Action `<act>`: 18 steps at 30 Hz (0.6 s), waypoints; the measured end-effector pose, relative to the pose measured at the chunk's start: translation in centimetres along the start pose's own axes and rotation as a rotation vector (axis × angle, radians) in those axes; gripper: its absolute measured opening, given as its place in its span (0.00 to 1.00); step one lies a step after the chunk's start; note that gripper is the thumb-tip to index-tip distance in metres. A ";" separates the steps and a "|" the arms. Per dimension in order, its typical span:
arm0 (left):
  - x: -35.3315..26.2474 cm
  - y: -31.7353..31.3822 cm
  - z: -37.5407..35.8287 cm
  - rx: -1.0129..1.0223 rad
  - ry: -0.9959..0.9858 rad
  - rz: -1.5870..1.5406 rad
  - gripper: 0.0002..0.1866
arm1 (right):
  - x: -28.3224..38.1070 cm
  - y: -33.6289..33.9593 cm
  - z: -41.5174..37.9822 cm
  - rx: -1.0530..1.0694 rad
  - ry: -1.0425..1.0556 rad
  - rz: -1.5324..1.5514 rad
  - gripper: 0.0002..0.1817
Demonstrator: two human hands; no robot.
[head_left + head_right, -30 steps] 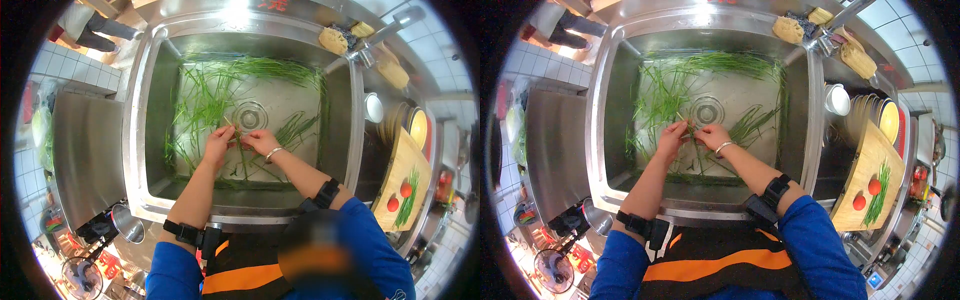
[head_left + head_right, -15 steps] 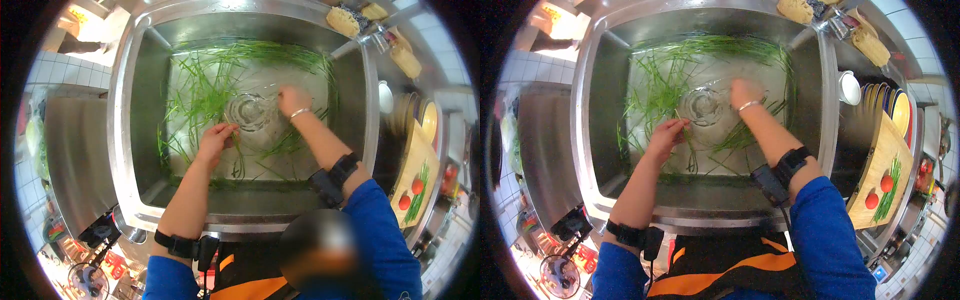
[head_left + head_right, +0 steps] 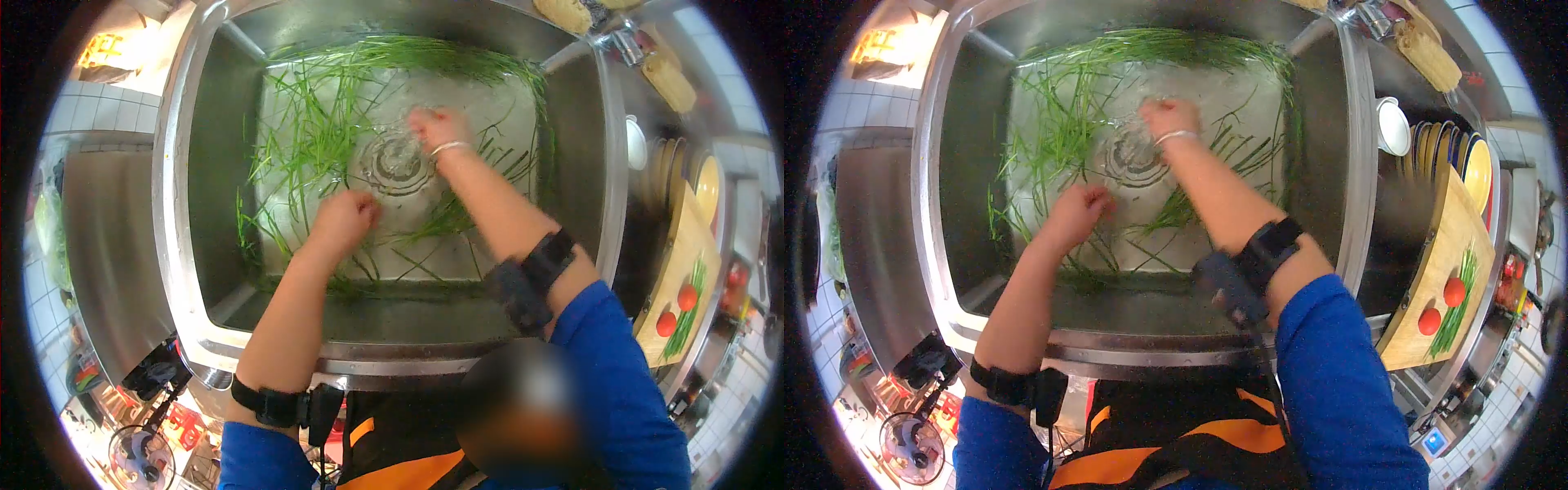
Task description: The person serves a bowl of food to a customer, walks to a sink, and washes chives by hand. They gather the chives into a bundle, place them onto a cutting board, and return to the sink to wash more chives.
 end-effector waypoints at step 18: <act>1.9 0.6 -0.4 -0.089 0.429 -0.956 0.10 | 2.6 0.6 -4.1 0.394 0.583 -0.409 0.11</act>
Point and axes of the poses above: each hand's wrist, its own z-axis towards the middle knuckle, its own y-axis out of the back of the hand, x = y × z, the point moved 10 cm from there along z, towards the middle knuckle, and after that the axes turned 8 degrees about -x, right-handed, at the moved point
